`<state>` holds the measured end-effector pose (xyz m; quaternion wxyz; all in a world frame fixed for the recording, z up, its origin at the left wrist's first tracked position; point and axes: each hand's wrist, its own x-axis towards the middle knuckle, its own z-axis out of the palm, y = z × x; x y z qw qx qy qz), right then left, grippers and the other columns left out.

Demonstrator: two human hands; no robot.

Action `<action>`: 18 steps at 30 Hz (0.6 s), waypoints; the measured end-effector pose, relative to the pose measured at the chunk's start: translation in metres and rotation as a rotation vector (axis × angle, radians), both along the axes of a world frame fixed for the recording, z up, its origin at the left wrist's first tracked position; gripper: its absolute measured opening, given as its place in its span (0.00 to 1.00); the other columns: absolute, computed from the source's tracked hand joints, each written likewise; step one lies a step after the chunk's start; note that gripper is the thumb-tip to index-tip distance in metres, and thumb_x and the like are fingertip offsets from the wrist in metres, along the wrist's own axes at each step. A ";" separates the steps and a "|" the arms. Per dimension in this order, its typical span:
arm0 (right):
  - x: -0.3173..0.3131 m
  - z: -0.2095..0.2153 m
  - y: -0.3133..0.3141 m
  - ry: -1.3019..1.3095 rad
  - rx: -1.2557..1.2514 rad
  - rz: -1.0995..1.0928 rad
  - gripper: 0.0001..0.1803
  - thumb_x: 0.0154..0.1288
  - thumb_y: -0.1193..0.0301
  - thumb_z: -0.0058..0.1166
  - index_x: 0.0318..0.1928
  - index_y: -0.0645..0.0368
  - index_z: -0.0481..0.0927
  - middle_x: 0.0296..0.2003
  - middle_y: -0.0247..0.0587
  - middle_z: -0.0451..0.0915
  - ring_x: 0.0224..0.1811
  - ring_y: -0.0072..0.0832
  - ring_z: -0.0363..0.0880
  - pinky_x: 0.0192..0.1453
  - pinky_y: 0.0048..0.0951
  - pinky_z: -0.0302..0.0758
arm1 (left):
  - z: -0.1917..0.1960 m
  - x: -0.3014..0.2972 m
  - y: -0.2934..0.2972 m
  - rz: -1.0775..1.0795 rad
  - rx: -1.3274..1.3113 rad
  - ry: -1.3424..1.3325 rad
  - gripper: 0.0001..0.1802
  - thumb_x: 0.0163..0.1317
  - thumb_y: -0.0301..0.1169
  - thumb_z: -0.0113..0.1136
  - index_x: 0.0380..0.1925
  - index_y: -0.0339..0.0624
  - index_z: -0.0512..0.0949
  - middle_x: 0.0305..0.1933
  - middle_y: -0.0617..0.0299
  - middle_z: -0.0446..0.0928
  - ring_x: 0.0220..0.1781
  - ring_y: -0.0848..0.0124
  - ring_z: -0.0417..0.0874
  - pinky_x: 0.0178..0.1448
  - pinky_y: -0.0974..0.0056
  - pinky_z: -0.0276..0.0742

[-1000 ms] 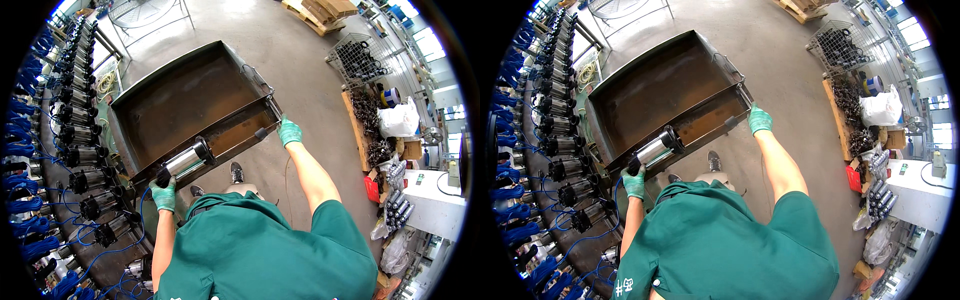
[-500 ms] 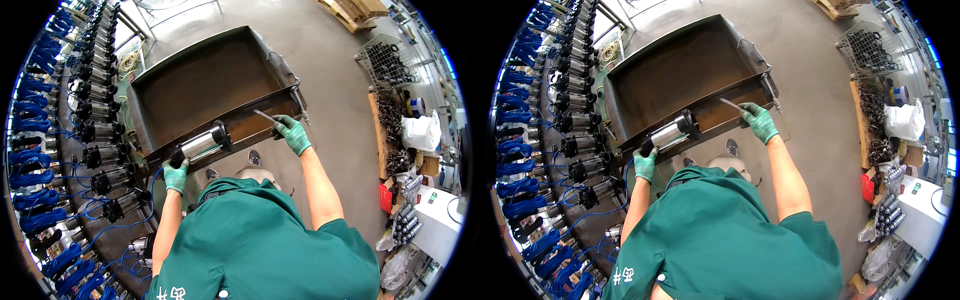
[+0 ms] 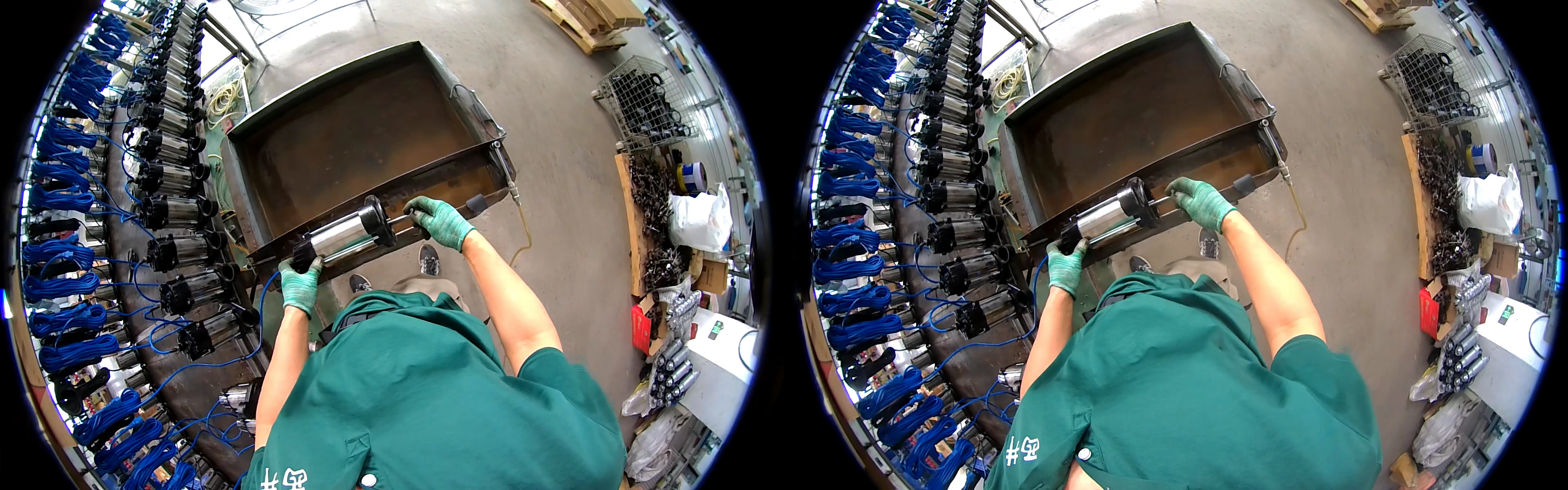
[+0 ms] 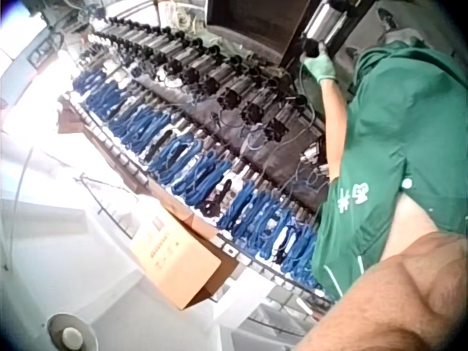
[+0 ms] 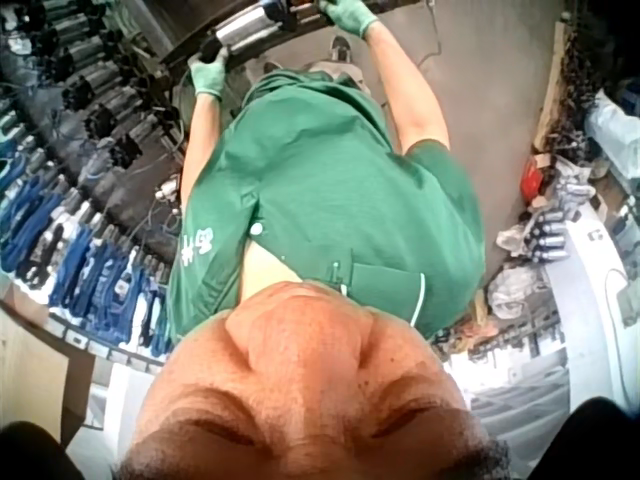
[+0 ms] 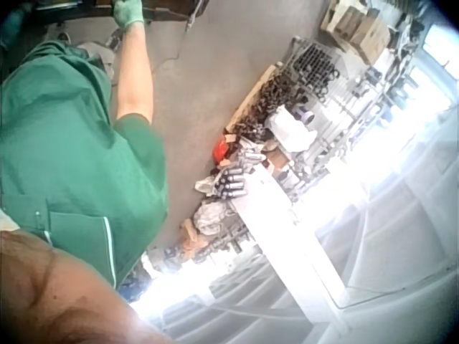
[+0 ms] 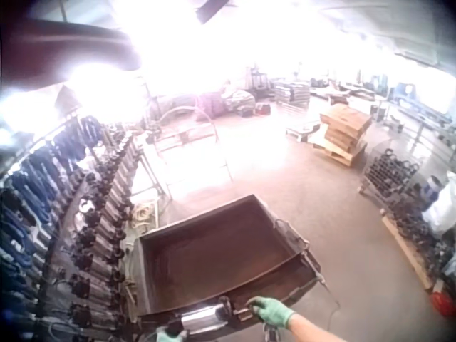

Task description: The person repeatedly picks up cylindrical electric motors from a rack, submerges them in a water-filled metal tray, and then removes them. The person handles the motors one at a time, connecting or disconnecting blue cables as needed during the process.

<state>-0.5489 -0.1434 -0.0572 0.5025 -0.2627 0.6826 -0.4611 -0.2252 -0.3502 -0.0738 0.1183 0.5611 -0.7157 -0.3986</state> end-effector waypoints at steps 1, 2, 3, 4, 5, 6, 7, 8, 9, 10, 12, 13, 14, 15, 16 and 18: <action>0.000 0.001 -0.001 0.009 -0.008 0.011 0.13 0.80 0.73 0.50 0.58 0.60 0.83 0.36 0.34 0.83 0.37 0.21 0.79 0.46 0.28 0.81 | 0.002 -0.001 0.001 -0.002 0.005 0.000 0.38 0.59 0.41 0.83 0.57 0.30 0.70 0.49 0.49 0.84 0.50 0.62 0.84 0.59 0.59 0.81; -0.001 0.003 -0.002 0.018 -0.016 0.022 0.13 0.80 0.73 0.50 0.58 0.60 0.82 0.36 0.34 0.83 0.37 0.21 0.79 0.46 0.28 0.81 | 0.003 -0.001 0.000 -0.002 0.015 0.007 0.38 0.59 0.41 0.83 0.56 0.31 0.69 0.49 0.49 0.84 0.49 0.63 0.84 0.58 0.59 0.81; -0.001 0.003 -0.002 0.027 -0.024 0.034 0.13 0.80 0.73 0.50 0.58 0.60 0.82 0.35 0.34 0.82 0.37 0.20 0.78 0.46 0.28 0.81 | 0.004 -0.001 0.000 -0.002 0.025 0.014 0.38 0.59 0.41 0.83 0.56 0.31 0.69 0.49 0.49 0.84 0.49 0.63 0.84 0.58 0.59 0.81; -0.001 0.001 -0.004 0.022 -0.001 0.023 0.14 0.80 0.71 0.50 0.58 0.61 0.82 0.37 0.36 0.84 0.38 0.24 0.80 0.48 0.30 0.81 | 0.004 -0.001 0.000 -0.001 0.035 0.021 0.38 0.59 0.41 0.83 0.56 0.31 0.69 0.49 0.50 0.84 0.48 0.63 0.84 0.58 0.59 0.82; -0.001 -0.002 -0.005 0.017 0.022 0.010 0.14 0.81 0.70 0.50 0.59 0.61 0.82 0.39 0.39 0.85 0.40 0.27 0.83 0.49 0.33 0.81 | 0.004 -0.002 0.001 -0.005 0.028 0.021 0.38 0.59 0.41 0.83 0.56 0.31 0.69 0.49 0.50 0.84 0.48 0.63 0.84 0.58 0.59 0.82; -0.001 -0.005 -0.006 0.012 0.045 -0.004 0.15 0.81 0.68 0.50 0.59 0.61 0.82 0.40 0.42 0.87 0.41 0.31 0.85 0.51 0.35 0.82 | 0.005 -0.002 0.001 -0.008 0.022 0.021 0.37 0.59 0.41 0.83 0.56 0.31 0.69 0.48 0.50 0.84 0.48 0.63 0.84 0.57 0.59 0.82; -0.002 -0.009 -0.008 0.137 0.079 0.030 0.17 0.81 0.65 0.50 0.60 0.61 0.82 0.43 0.46 0.87 0.44 0.37 0.86 0.53 0.39 0.82 | 0.005 -0.003 0.001 -0.012 0.015 0.022 0.37 0.59 0.41 0.83 0.55 0.31 0.69 0.48 0.50 0.84 0.47 0.63 0.84 0.57 0.59 0.82; -0.004 -0.011 -0.011 0.263 0.113 0.062 0.19 0.82 0.62 0.49 0.60 0.60 0.82 0.46 0.49 0.88 0.48 0.43 0.87 0.55 0.42 0.81 | 0.004 -0.004 0.000 -0.014 0.017 0.018 0.37 0.59 0.41 0.83 0.55 0.31 0.69 0.48 0.50 0.84 0.47 0.64 0.84 0.57 0.59 0.82; -0.006 -0.014 -0.013 0.388 0.148 0.093 0.20 0.82 0.59 0.49 0.61 0.60 0.81 0.49 0.53 0.88 0.51 0.49 0.88 0.57 0.46 0.81 | 0.004 -0.004 0.000 -0.017 0.019 0.014 0.37 0.59 0.40 0.83 0.55 0.31 0.69 0.48 0.50 0.84 0.47 0.64 0.84 0.57 0.59 0.82; -0.008 -0.021 -0.015 0.535 0.197 0.147 0.27 0.83 0.52 0.43 0.64 0.60 0.80 0.56 0.61 0.84 0.60 0.59 0.81 0.64 0.53 0.78 | 0.004 -0.005 -0.001 -0.020 0.021 0.010 0.37 0.59 0.40 0.83 0.55 0.32 0.69 0.48 0.50 0.84 0.47 0.64 0.84 0.57 0.59 0.82; -0.003 0.006 -0.030 0.587 0.345 0.249 0.29 0.84 0.51 0.40 0.63 0.61 0.80 0.57 0.62 0.84 0.61 0.58 0.81 0.66 0.53 0.77 | 0.001 0.002 -0.002 -0.011 0.007 -0.006 0.38 0.59 0.42 0.83 0.56 0.31 0.70 0.48 0.51 0.84 0.48 0.64 0.83 0.57 0.61 0.81; -0.001 0.017 -0.035 0.613 0.419 0.298 0.29 0.84 0.50 0.39 0.63 0.61 0.80 0.57 0.62 0.84 0.62 0.57 0.81 0.67 0.53 0.77 | -0.001 0.005 -0.002 -0.007 0.001 -0.013 0.38 0.59 0.43 0.83 0.56 0.30 0.70 0.49 0.51 0.84 0.49 0.65 0.83 0.57 0.61 0.81; 0.001 0.010 -0.034 0.635 0.406 0.270 0.30 0.84 0.50 0.36 0.61 0.61 0.81 0.56 0.63 0.84 0.62 0.57 0.81 0.67 0.53 0.77 | 0.001 0.003 -0.001 -0.011 0.010 -0.007 0.38 0.59 0.43 0.83 0.56 0.30 0.70 0.48 0.52 0.84 0.48 0.65 0.83 0.57 0.61 0.81; 0.002 -0.005 -0.032 0.629 0.375 0.196 0.29 0.84 0.50 0.36 0.61 0.60 0.81 0.55 0.63 0.84 0.61 0.57 0.81 0.67 0.54 0.77 | 0.005 0.000 -0.001 -0.018 0.019 -0.001 0.38 0.59 0.42 0.83 0.56 0.30 0.70 0.48 0.52 0.84 0.48 0.65 0.83 0.57 0.61 0.81; 0.002 -0.024 -0.028 0.621 0.343 0.123 0.29 0.84 0.51 0.36 0.60 0.60 0.81 0.55 0.62 0.84 0.61 0.58 0.81 0.66 0.54 0.76 | 0.008 -0.004 0.000 -0.024 0.027 0.005 0.38 0.59 0.42 0.83 0.56 0.30 0.70 0.48 0.52 0.84 0.48 0.65 0.83 0.57 0.62 0.81; 0.002 -0.050 -0.024 0.644 0.244 0.020 0.25 0.84 0.53 0.41 0.60 0.59 0.81 0.47 0.58 0.88 0.52 0.51 0.88 0.56 0.50 0.82 | 0.001 -0.003 -0.003 -0.035 0.012 0.021 0.37 0.59 0.42 0.83 0.55 0.31 0.70 0.48 0.52 0.84 0.48 0.66 0.83 0.57 0.62 0.81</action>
